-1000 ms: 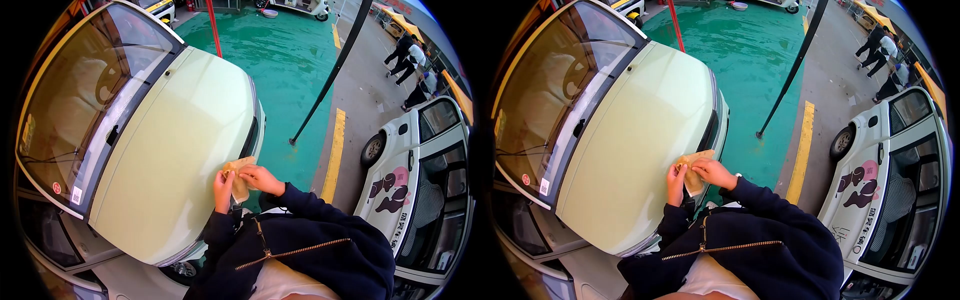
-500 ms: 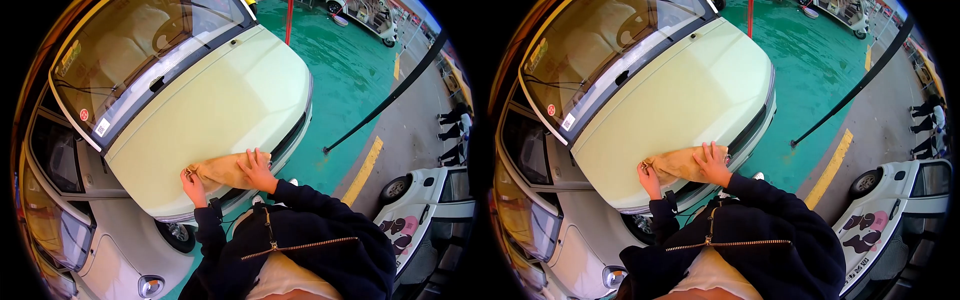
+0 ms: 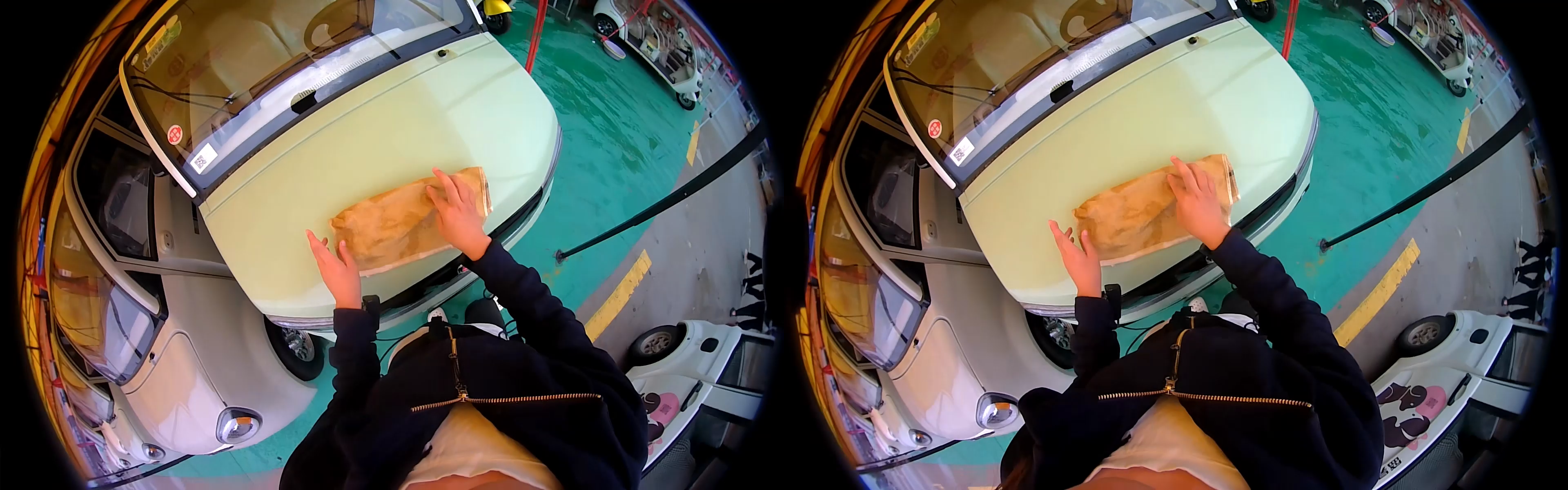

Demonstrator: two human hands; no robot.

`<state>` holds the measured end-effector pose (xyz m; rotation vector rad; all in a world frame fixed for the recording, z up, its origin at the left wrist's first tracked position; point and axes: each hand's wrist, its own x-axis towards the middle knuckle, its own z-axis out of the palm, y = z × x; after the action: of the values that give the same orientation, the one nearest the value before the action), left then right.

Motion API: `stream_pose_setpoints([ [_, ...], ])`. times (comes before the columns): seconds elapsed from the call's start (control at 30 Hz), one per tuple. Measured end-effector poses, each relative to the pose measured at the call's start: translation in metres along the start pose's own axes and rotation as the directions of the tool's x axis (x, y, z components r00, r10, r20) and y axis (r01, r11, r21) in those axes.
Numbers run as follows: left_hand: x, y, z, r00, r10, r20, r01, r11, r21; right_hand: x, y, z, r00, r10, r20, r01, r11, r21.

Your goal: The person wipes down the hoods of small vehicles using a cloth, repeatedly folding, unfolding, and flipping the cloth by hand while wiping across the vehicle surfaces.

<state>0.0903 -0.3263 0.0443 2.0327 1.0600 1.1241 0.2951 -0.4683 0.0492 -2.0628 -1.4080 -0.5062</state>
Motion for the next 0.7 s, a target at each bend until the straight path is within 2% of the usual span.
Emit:
stream_pose_setpoints([
  [0.03, 0.0, -0.001, 0.002, 0.98, 0.201, -0.013, -0.194, 0.959, 0.208, 0.003, -0.001, 0.004, 1.0, 0.007, 0.016, -0.007, 1.0, -0.026],
  [0.07, -0.003, -0.004, 0.005, 0.98, 0.197, -0.025, -0.187, 0.957, 0.22, 0.0, 0.002, 0.013, 0.993, 0.022, 0.116, -0.024, 1.0, 0.017],
  [0.13, -0.014, -0.015, 0.022, 0.944, 0.224, 0.243, -0.298, 0.894, 0.335, -0.022, 0.004, 0.043, 0.991, 0.022, 0.135, -0.022, 1.0, -0.005],
  [0.2, -0.041, -0.036, 0.044, 0.901, 0.164, 0.402, -0.344, 0.834, 0.431, -0.037, 0.004, 0.057, 0.98, 0.041, 0.195, -0.033, 0.999, -0.042],
  [0.23, -0.05, -0.035, 0.046, 0.914, 0.15, 0.378, -0.322, 0.835, 0.446, -0.042, 0.002, 0.058, 0.98, 0.011, 0.2, -0.005, 1.0, -0.028],
  [0.3, -0.059, -0.033, 0.052, 0.914, 0.176, 0.366, -0.362, 0.763, 0.536, -0.045, 0.0, 0.062, 0.97, 0.095, 0.224, -0.079, 0.994, -0.078],
  [0.33, -0.058, -0.032, 0.053, 0.931, 0.153, 0.33, -0.324, 0.762, 0.56, -0.046, 0.001, 0.064, 0.971, 0.05, 0.233, -0.038, 0.998, -0.055],
  [0.4, -0.055, -0.03, 0.052, 0.922, 0.134, 0.362, -0.324, 0.78, 0.535, -0.045, 0.005, 0.068, 0.958, 0.091, 0.272, -0.076, 0.995, -0.066],
  [0.43, -0.052, -0.03, 0.051, 0.94, 0.105, 0.326, -0.281, 0.778, 0.561, -0.041, 0.005, 0.07, 0.957, 0.044, 0.286, -0.034, 0.999, -0.039],
  [0.5, -0.039, -0.031, 0.051, 0.916, 0.162, 0.366, -0.342, 0.792, 0.505, -0.025, 0.009, 0.076, 0.911, 0.085, 0.404, -0.026, 0.988, -0.15],
  [0.7, 0.06, -0.056, 0.073, 0.965, 0.176, 0.196, -0.261, 0.743, 0.617, 0.1, 0.028, 0.132, 0.891, -0.121, 0.437, 0.171, 0.982, -0.076],
])
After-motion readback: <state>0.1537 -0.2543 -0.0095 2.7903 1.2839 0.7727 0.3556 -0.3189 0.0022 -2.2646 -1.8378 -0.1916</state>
